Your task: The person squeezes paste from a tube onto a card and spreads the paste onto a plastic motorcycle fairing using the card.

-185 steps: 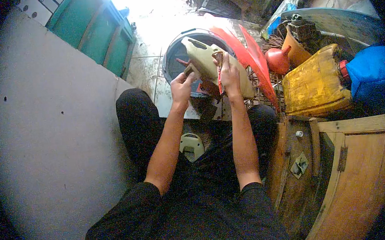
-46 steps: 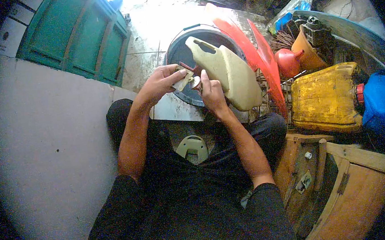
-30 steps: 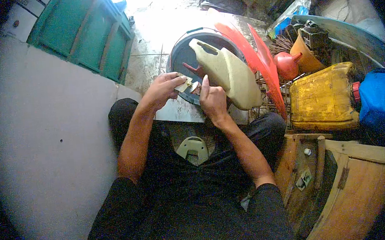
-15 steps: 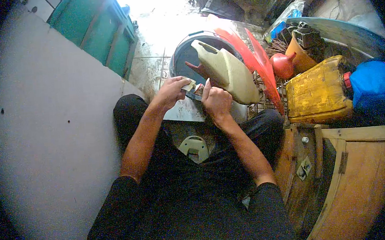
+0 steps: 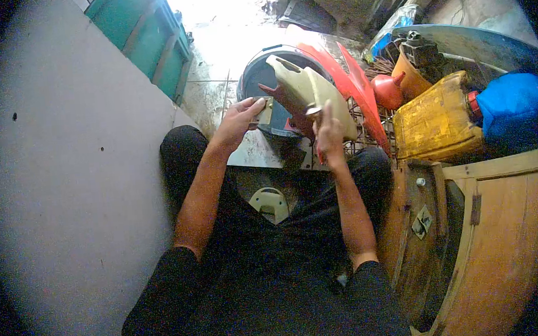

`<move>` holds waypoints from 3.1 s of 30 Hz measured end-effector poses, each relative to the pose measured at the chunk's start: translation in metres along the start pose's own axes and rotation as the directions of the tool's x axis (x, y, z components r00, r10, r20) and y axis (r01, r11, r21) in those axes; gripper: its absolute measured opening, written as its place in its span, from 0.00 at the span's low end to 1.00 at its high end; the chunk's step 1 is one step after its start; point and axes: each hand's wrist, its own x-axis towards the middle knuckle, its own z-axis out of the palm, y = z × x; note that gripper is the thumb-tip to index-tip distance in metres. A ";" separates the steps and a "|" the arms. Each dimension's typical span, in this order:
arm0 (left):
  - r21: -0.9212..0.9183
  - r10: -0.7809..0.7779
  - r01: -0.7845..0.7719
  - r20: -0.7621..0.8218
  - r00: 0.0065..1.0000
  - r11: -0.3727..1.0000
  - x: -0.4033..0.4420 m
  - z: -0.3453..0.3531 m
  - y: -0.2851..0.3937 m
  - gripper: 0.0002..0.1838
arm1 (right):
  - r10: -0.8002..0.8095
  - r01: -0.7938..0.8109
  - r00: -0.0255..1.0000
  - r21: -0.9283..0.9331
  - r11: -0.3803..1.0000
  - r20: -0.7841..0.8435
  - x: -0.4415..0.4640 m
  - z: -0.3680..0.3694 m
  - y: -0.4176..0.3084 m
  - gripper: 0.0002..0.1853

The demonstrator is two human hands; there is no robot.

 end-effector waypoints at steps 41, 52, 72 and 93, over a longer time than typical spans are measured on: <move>-0.219 -0.242 0.167 -0.381 0.893 0.961 0.078 0.064 -0.092 0.10 | 0.263 -0.459 0.887 0.781 0.424 0.379 0.052 -0.029 0.002 0.09; -0.090 -0.171 0.148 -0.364 0.916 0.985 0.073 0.073 -0.080 0.11 | 0.281 -0.481 0.876 0.746 0.461 0.391 0.052 -0.028 0.003 0.17; 0.507 -0.113 0.147 -0.099 0.989 0.849 0.042 0.071 -0.048 0.17 | 0.301 -0.528 0.848 0.739 0.418 0.436 0.054 -0.028 0.014 0.08; 0.275 0.292 -0.172 -0.491 0.821 0.946 0.086 0.055 -0.142 0.11 | 0.312 -0.462 0.883 0.763 0.453 0.349 0.048 -0.028 0.009 0.16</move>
